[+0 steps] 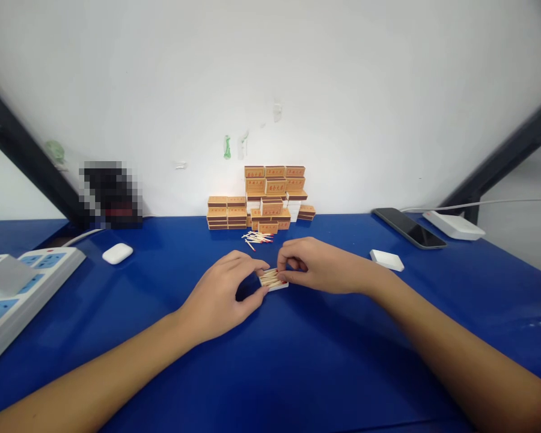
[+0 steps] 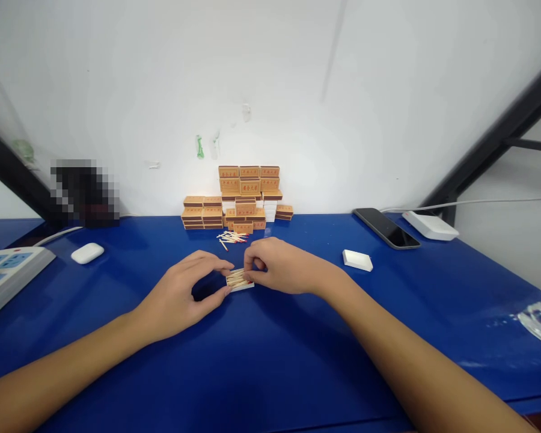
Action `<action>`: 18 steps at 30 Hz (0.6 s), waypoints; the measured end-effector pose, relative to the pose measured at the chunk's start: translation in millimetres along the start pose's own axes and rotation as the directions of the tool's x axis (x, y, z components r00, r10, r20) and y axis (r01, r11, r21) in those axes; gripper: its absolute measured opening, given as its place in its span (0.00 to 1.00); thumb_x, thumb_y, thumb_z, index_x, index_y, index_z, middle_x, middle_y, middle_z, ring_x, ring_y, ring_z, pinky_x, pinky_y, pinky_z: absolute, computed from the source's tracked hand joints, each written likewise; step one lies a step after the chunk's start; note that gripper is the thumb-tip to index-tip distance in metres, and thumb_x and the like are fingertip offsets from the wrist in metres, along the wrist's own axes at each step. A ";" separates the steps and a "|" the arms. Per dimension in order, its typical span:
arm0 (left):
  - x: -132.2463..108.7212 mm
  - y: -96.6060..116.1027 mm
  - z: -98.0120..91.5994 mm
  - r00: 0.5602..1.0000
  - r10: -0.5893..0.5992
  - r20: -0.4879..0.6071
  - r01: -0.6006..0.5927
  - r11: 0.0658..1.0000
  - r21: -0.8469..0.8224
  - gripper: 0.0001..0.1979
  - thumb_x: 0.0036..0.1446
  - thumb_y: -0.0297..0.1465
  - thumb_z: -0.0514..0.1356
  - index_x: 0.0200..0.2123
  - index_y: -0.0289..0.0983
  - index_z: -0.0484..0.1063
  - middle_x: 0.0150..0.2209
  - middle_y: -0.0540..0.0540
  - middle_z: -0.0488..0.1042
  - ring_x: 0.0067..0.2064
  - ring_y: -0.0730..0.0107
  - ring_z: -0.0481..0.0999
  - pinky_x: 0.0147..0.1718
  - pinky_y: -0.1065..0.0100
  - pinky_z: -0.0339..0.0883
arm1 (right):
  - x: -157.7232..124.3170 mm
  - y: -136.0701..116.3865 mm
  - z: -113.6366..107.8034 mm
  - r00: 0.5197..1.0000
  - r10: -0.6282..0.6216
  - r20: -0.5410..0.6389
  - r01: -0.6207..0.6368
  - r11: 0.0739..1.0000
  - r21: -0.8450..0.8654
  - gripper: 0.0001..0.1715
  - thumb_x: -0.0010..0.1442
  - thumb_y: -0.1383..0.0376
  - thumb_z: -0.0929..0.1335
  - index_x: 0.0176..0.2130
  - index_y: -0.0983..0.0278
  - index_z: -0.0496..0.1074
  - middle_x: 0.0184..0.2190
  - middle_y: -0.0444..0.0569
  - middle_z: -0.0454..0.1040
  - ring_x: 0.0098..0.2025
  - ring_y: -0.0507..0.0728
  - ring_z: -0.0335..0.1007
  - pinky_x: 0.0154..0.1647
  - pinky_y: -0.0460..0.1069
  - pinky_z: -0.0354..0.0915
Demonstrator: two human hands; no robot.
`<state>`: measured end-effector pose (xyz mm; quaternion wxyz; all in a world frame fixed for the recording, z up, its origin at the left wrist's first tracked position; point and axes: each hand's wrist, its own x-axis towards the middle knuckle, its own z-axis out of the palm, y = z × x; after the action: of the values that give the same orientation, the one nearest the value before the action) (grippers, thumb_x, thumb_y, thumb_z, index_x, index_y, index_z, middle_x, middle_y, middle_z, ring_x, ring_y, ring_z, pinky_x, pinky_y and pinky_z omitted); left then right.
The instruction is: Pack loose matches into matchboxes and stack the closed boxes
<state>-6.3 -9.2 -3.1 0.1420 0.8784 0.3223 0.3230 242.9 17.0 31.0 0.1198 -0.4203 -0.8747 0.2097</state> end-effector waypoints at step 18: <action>0.0 -0.8 0.6 0.997 0.072 0.035 -0.072 0.997 0.000 0.12 0.66 0.29 0.63 0.52 0.41 0.75 0.45 0.46 0.82 0.51 0.58 0.78 0.53 0.53 0.72 | -1.9 3.9 -22.7 0.993 0.023 -0.113 -0.041 0.987 -0.156 0.09 0.67 0.64 0.67 0.35 0.61 0.76 0.29 0.46 0.73 0.30 0.54 0.64 0.33 0.50 0.57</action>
<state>-6.3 -8.6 -3.9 0.1351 0.8951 0.2880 0.3123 255.5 23.7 49.2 0.1309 -0.4534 -0.8737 0.1178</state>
